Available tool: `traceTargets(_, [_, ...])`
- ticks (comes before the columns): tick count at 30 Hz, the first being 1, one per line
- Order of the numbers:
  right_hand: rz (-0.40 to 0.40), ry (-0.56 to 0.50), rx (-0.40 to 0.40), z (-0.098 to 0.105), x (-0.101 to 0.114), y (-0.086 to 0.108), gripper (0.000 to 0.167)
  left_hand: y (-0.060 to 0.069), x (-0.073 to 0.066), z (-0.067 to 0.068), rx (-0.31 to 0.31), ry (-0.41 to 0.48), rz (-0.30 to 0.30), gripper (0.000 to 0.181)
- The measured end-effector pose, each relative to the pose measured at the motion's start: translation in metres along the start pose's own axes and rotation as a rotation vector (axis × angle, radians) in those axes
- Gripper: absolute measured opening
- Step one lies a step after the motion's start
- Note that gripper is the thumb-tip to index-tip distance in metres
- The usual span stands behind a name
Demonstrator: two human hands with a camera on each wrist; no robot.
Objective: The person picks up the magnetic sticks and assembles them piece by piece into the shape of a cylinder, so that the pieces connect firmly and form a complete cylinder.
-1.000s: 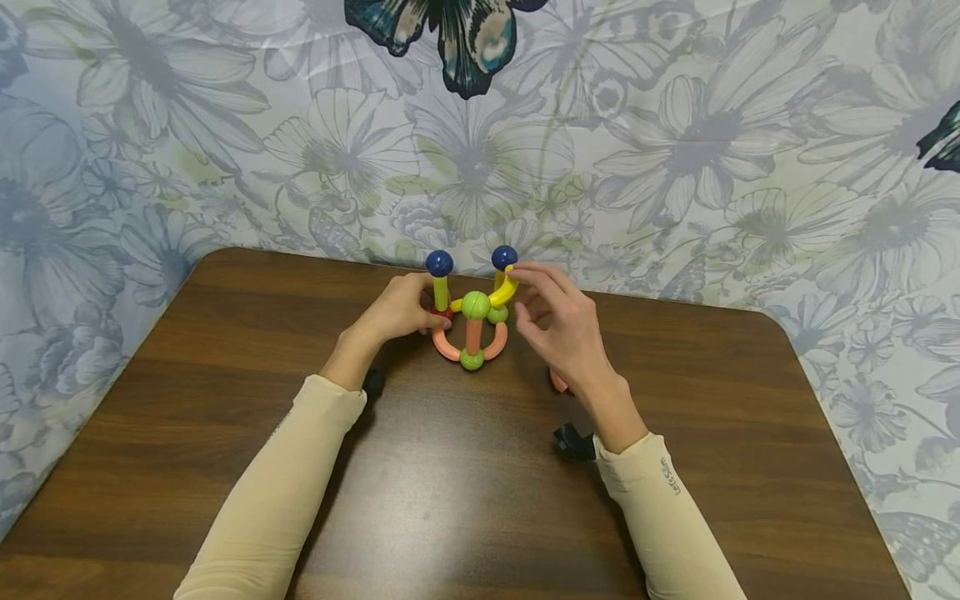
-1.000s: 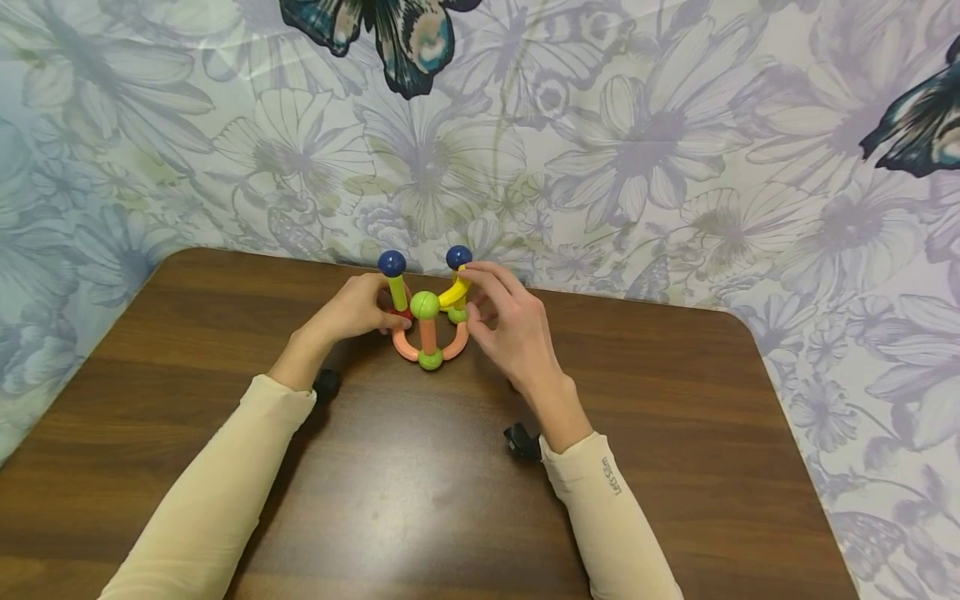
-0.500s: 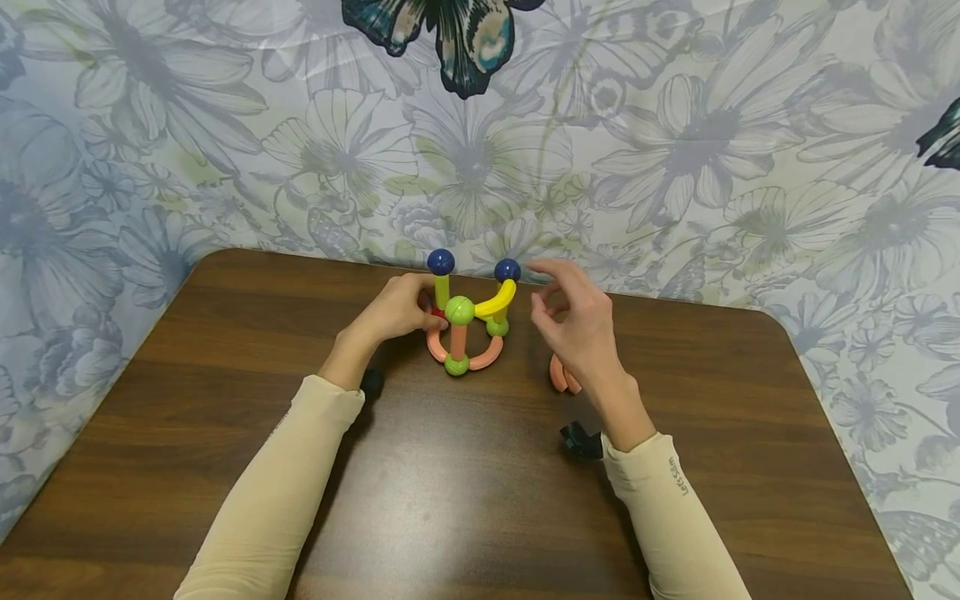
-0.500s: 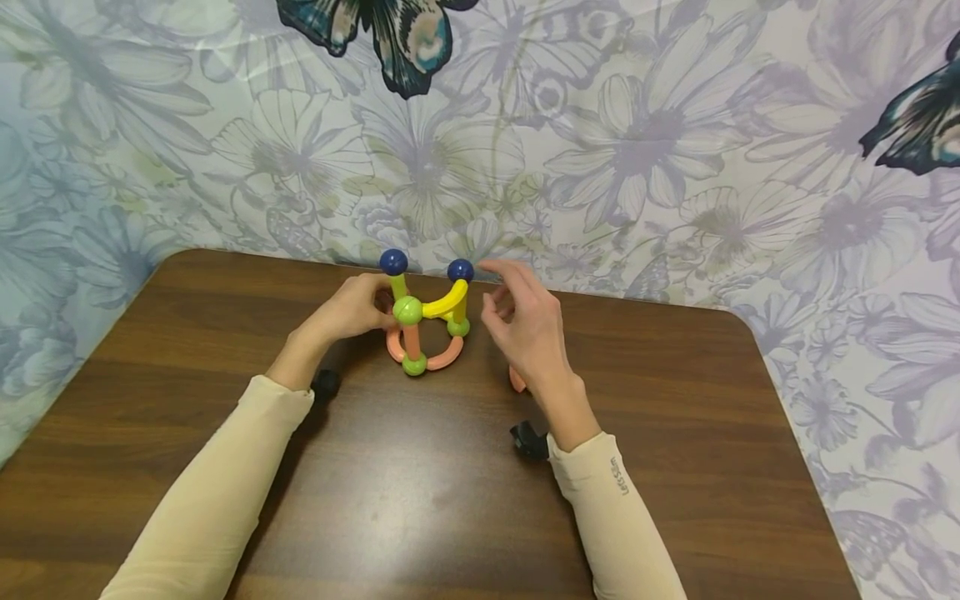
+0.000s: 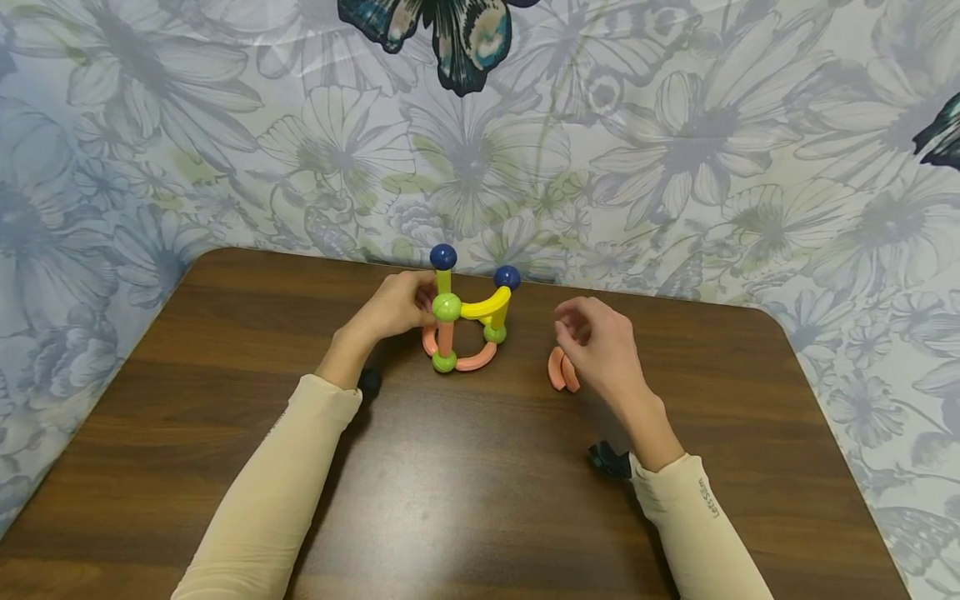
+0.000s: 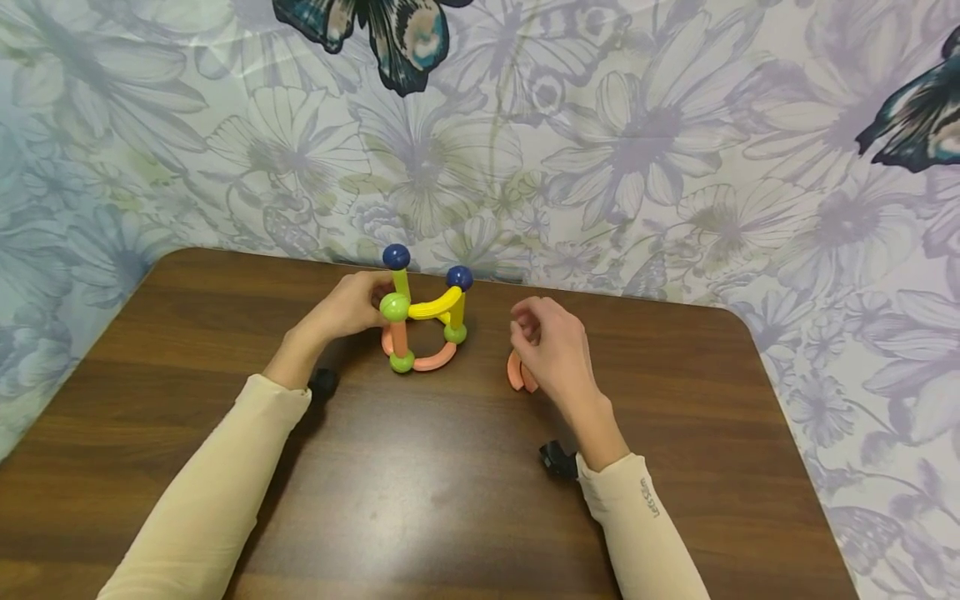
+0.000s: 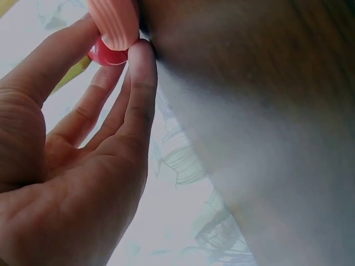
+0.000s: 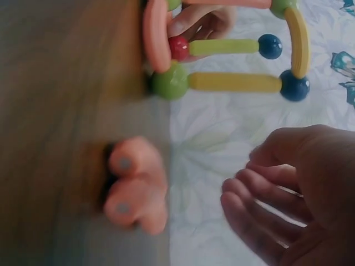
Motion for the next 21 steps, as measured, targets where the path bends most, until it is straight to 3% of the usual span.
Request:
traceTargets(4, [-0.081, 0.075, 0.055, 0.005, -0.012, 0.013, 0.005, 0.000, 0.002, 0.001, 0.004, 0.004, 0.008, 0.041])
traceTargets(10, [-0.180, 0.143, 0.087, 0.008, -0.025, 0.030, 0.016, -0.002, 0.004, 0.002, 0.015, 0.001, 0.016, 0.044])
traceTargets(21, [-0.316, 0.190, 0.151, 0.004, -0.028, 0.039, 0.020, 0.000, 0.003, 0.003, 0.019, -0.023, 0.009, 0.039])
Point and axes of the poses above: each hand's wrist, its own y-axis away from the middle knuckle, its own z-axis out of the back of the hand, x = y × z, the point moved 1 cm from there along -y, towards the middle knuckle, and after that the axes turned 8 degrees about -z, right-handed, at the moved point
